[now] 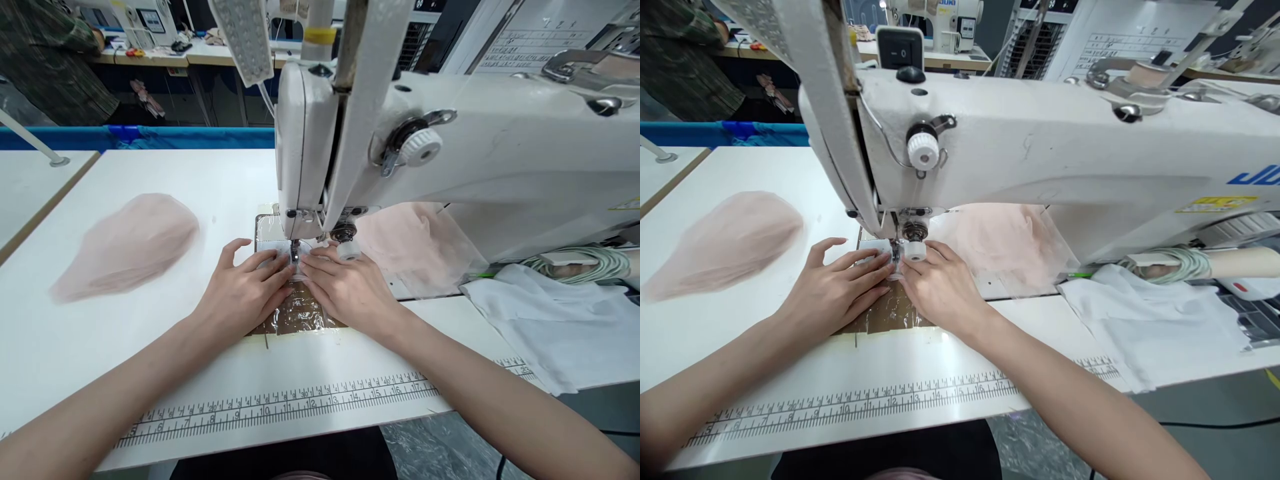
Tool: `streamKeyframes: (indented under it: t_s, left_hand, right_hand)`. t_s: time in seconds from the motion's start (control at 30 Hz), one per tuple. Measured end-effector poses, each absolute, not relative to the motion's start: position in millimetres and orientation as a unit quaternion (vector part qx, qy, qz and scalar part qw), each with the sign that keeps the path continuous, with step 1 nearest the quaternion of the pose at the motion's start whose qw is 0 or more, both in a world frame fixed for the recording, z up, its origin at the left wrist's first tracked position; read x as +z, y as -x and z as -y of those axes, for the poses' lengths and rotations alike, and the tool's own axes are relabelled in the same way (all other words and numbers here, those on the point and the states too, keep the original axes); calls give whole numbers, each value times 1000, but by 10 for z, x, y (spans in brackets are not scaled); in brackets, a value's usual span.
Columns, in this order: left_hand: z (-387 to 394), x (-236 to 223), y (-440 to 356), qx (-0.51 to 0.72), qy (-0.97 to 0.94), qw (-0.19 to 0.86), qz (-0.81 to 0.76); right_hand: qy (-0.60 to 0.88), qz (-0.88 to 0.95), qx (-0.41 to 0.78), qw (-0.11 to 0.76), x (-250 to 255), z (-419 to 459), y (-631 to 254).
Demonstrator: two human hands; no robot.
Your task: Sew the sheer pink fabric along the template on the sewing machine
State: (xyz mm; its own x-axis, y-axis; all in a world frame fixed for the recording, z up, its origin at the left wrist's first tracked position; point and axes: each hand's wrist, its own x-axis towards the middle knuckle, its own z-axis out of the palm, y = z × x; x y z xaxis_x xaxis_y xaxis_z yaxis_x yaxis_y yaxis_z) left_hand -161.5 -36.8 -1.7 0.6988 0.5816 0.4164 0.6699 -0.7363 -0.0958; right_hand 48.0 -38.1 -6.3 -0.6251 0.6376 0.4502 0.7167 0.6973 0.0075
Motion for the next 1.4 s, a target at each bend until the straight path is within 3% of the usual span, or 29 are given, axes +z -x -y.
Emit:
streamKeyframes:
  t_s: [0.8,1.1,1.27,1.4]
  left_hand:
    - [321,-73,1620,-209,913,108,334]
    - [387,-29,1582,-208,908,196,308]
    - [427,39,1587,-198,929,150,275]
    - [405,152,1709,-228,881,237,340]
  right_hand:
    - [396,887,-130,196,-123,326,-473]
    - [420,883,-85,190,-57,305,-494]
    - [428,881,-128,156,7,307,-534]
    - [414,872,-151,213,79,359,-584]
